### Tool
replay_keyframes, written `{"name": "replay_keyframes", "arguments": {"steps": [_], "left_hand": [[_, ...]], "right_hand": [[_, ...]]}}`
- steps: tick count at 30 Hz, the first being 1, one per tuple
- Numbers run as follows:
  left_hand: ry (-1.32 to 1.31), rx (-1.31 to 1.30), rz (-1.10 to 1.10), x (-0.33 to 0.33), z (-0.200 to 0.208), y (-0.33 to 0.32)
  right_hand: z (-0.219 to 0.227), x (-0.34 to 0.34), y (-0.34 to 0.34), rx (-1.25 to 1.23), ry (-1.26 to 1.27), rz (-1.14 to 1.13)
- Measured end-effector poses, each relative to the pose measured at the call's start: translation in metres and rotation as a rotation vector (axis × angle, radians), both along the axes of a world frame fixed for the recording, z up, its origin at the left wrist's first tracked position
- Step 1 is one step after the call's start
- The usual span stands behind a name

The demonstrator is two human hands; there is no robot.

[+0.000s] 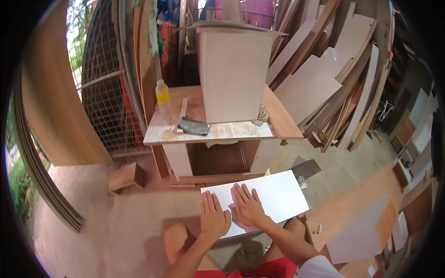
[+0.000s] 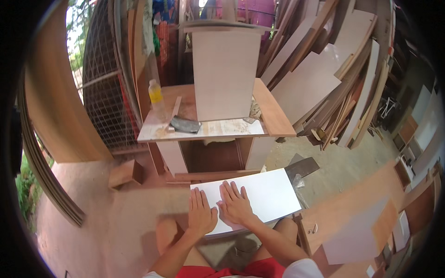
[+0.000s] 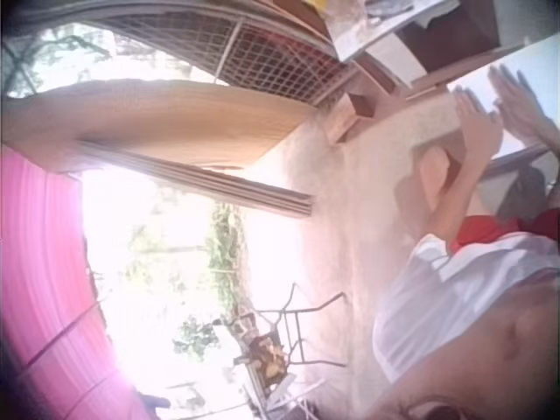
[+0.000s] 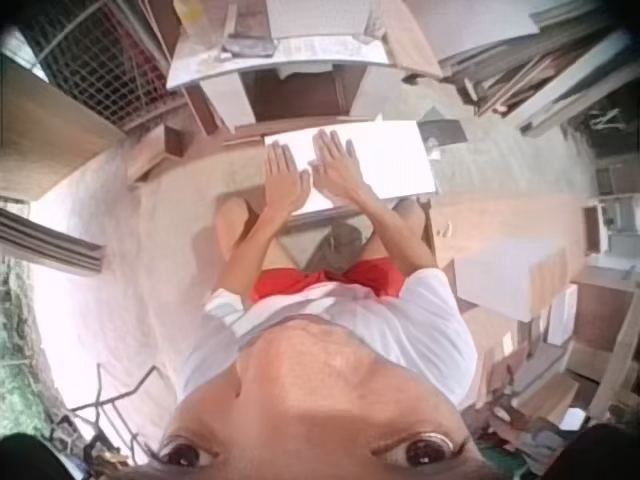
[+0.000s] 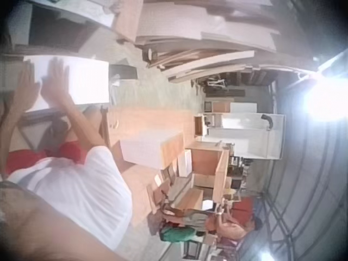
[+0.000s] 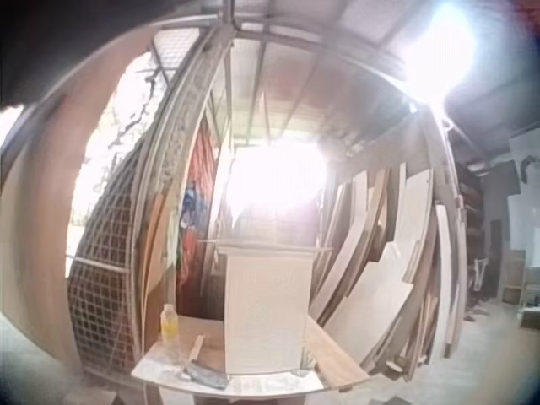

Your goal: The person handles white and dark rectangular panels in a workshop, moving them between a workbench and the floor. They pick up, flip, and place panels while another person works nearby. The person also briefly handles a triangular ruler.

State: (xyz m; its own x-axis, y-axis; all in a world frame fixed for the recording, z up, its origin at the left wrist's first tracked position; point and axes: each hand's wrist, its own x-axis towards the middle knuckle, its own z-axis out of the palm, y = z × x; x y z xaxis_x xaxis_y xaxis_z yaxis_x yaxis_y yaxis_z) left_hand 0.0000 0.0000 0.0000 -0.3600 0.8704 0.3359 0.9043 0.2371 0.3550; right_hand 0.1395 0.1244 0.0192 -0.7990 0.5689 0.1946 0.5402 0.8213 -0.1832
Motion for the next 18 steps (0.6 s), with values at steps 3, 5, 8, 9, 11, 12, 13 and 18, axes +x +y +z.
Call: {"name": "replay_keyframes", "arguments": {"steps": [3,5,8,9,11,12,13,18], "left_hand": [[0.016,0.009,0.029,-0.056,0.002,-0.021],[0.037,0.181,0.281,-0.094,0.015,-0.010],[-0.968,0.156,0.381,-0.074,0.007,0.006],[-1.093,0.216,0.268,-0.067,-0.008,0.020],[-1.185,0.258,0.159,-0.066,-0.031,0.038],[-1.178,0.271,0.171,-0.064,-0.033,0.035],[-1.172,0.283,0.182,-0.063,-0.035,0.033],[-1.149,0.236,0.239,-0.071,-0.026,0.022]], "right_hand": [[-0.015,-0.037,-0.039,-0.102,0.130,-0.054],[-0.004,-0.059,-0.035,-0.080,0.198,0.026],[-0.004,-0.013,-0.027,-0.019,0.086,0.018],[0.004,-0.001,-0.021,0.006,0.075,-0.021],[0.006,0.007,-0.019,0.020,0.099,-0.074],[0.006,0.009,-0.021,0.022,0.097,-0.066],[0.007,0.010,-0.022,0.025,0.094,-0.060],[0.017,0.005,-0.027,0.052,0.145,-0.033]]}}
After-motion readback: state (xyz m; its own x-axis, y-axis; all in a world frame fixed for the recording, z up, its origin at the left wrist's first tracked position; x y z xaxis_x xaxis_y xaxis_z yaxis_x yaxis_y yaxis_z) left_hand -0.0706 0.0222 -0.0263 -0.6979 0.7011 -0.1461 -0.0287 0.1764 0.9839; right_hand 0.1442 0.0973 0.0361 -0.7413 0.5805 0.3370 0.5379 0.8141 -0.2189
